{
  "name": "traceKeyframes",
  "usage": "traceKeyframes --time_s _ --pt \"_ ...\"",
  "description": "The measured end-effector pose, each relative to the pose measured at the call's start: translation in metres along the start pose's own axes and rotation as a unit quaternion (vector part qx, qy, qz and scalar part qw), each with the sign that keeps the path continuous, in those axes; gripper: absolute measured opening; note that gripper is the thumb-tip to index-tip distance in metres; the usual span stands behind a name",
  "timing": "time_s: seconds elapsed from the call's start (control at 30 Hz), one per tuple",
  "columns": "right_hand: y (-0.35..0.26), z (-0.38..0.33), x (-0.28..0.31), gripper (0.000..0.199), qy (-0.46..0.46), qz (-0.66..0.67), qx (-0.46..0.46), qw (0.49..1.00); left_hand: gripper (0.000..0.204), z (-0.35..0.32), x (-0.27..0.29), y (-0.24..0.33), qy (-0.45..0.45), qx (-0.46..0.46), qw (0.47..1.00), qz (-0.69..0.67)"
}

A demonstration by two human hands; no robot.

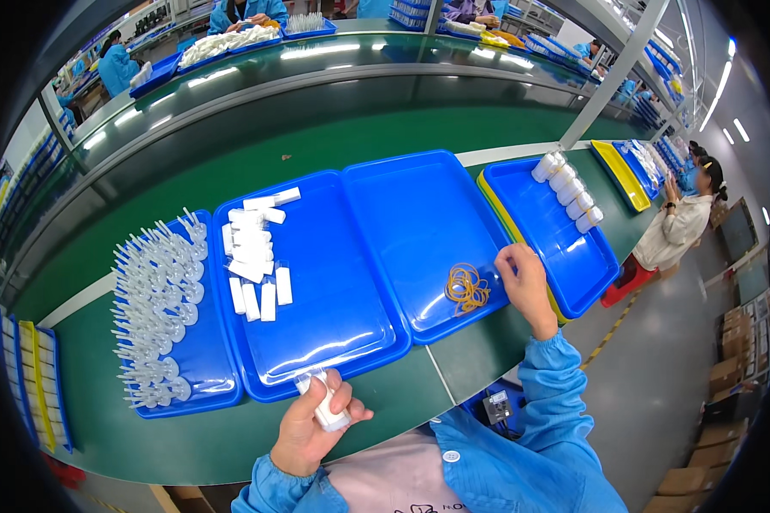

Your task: Assembling plastic medical swab components into sets and securing them with rubber bands.

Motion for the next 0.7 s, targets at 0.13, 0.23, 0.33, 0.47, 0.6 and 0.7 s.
traceKeyframes --time_s 0.13,0.23,0.33,0.47,0.6,0.7 --pt "-0.011 0.000 0.002 0.007 -0.033 -0.014 0.043 0.998 0.032 -0.002 0.006 -0.002 0.002 0.019 0.999 -0.029" --pt "-0.001 -0.010 -0.013 0.007 -0.099 -0.029 0.004 0.995 0.031 -0.001 0.006 -0.002 0.004 0.024 0.999 -0.041" --pt "-0.005 -0.006 -0.015 0.005 -0.053 -0.084 0.072 0.992 0.032 0.000 0.007 -0.002 0.003 0.030 0.999 -0.043" --pt "-0.005 -0.005 -0.005 0.004 0.034 0.011 0.004 0.999 0.040 -0.002 0.008 -0.001 0.005 0.019 1.000 0.024" --pt "-0.023 -0.001 0.005 0.015 0.113 0.070 0.009 0.991 0.062 -0.002 -0.007 0.005 0.041 -0.024 0.984 0.174" --pt "-0.063 -0.004 0.004 0.023 0.087 0.112 0.057 0.988 0.077 -0.002 -0.024 0.011 0.081 -0.071 0.948 0.300"
Point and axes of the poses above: each hand's wrist, its own z-axis towards the middle knuckle, its own x-axis out of the back of the hand, y = z × x, the point moved 4 cm from there along z, towards the middle knuckle, and after that the axes turned 4 degrees about z, right-handed, at the moved point
